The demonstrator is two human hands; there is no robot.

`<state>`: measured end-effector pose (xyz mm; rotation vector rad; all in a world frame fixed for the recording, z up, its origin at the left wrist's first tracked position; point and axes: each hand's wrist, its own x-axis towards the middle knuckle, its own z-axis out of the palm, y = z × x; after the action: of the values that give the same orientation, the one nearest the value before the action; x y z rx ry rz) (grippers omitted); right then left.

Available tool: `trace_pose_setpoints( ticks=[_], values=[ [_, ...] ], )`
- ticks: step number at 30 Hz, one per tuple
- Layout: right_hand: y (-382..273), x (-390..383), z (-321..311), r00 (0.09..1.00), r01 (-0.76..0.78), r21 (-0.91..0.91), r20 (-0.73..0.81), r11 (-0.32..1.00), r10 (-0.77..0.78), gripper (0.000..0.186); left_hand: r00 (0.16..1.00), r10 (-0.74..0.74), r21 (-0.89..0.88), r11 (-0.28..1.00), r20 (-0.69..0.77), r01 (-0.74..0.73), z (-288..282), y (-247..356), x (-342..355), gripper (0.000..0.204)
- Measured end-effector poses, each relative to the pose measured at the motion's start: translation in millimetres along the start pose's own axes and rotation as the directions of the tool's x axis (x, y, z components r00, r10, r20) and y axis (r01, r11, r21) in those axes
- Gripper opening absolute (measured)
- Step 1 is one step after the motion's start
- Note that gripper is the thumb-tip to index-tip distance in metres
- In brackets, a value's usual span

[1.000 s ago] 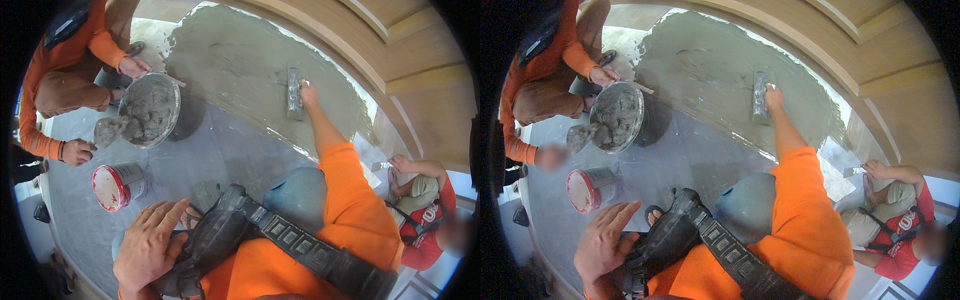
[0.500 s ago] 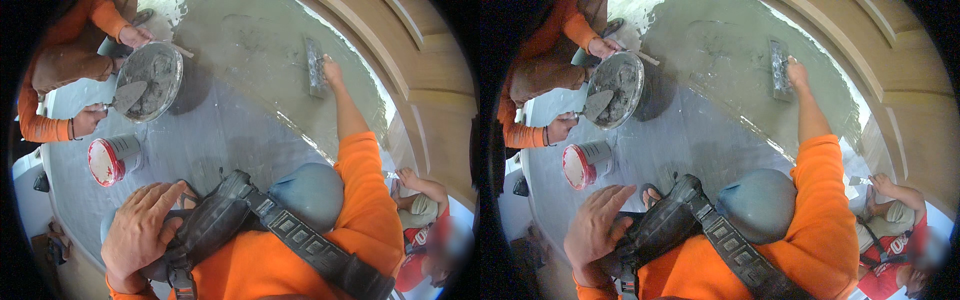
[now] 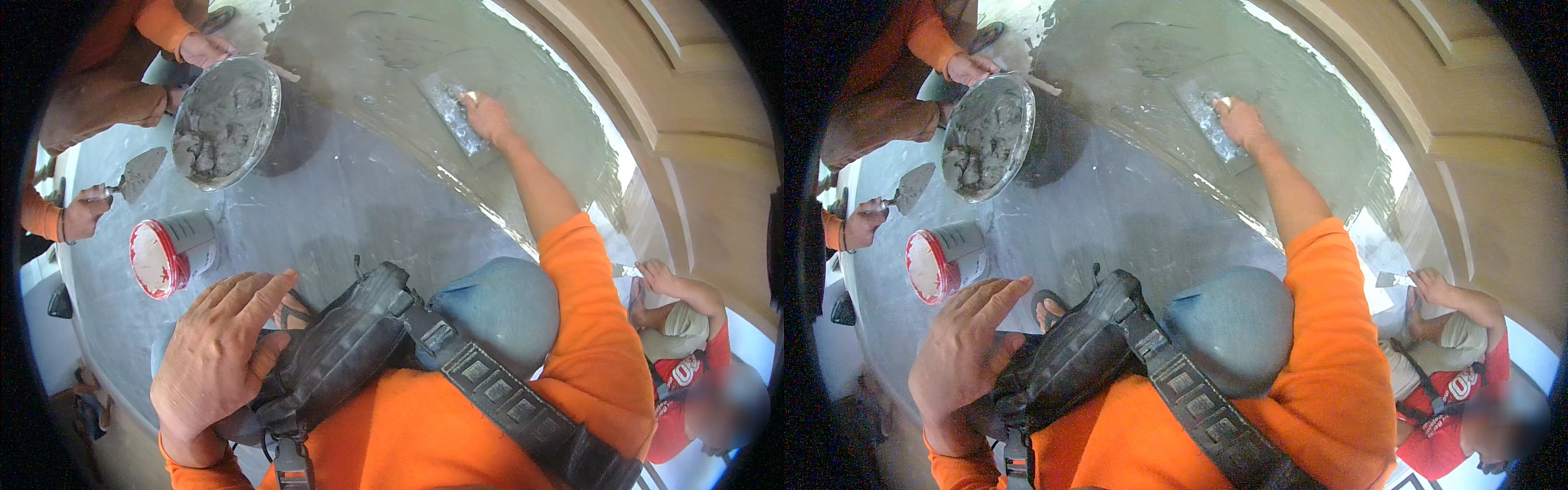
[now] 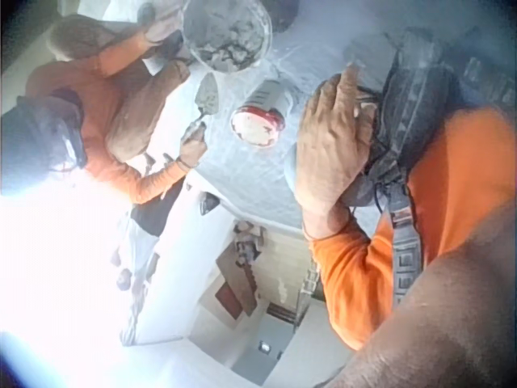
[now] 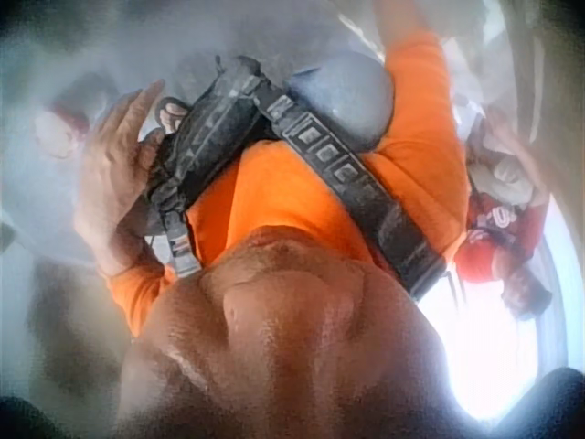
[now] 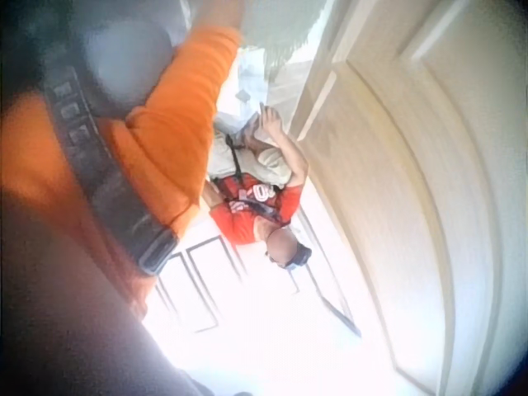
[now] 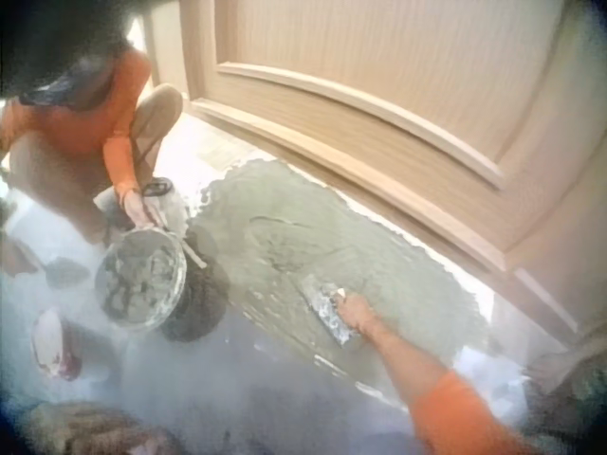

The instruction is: The person spreads wet cement on a floor using a trowel, smoothing the surface in broad strokes. Another worker nearby scoops cement from a bucket and applies it to the floor as well.

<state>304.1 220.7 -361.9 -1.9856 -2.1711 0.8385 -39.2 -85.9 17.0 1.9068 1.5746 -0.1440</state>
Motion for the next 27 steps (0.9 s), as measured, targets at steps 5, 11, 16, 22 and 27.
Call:
trace_pose_setpoints(
  ticks=[5, 11, 16, 22, 27],
  values=[
    [-11, -30, -4, 0.988, 0.046, 0.013, 0.148, 0.999, -0.048, 0.057, 0.999, 0.037, 0.012, 0.999, -0.012, -0.037, 2, 0, -7, 0.060],
    [38, -56, -11, 0.993, 0.109, 0.103, 0.036, 0.989, -0.113, 0.059, 1.000, 0.003, -0.040, 0.999, -0.026, -0.004, 3, -4, -16, 0.067],
    [90, 17, -50, 0.980, -0.059, 0.061, -0.184, 0.996, 0.069, 0.058, 0.999, -0.045, -0.029, 0.999, -0.020, 0.045, 2, -6, -18, 0.066],
    [66, 65, -61, 0.980, -0.126, 0.051, -0.150, 0.991, 0.132, 0.057, 0.994, -0.106, -0.021, 0.994, 0.004, 0.106, -1, -5, -12, 0.066],
    [28, 64, -41, 0.997, -0.071, -0.025, 0.022, 0.997, 0.071, 0.059, 0.994, -0.095, -0.030, 0.995, 0.048, 0.097, -1, -8, 2, 0.066]
  ],
)
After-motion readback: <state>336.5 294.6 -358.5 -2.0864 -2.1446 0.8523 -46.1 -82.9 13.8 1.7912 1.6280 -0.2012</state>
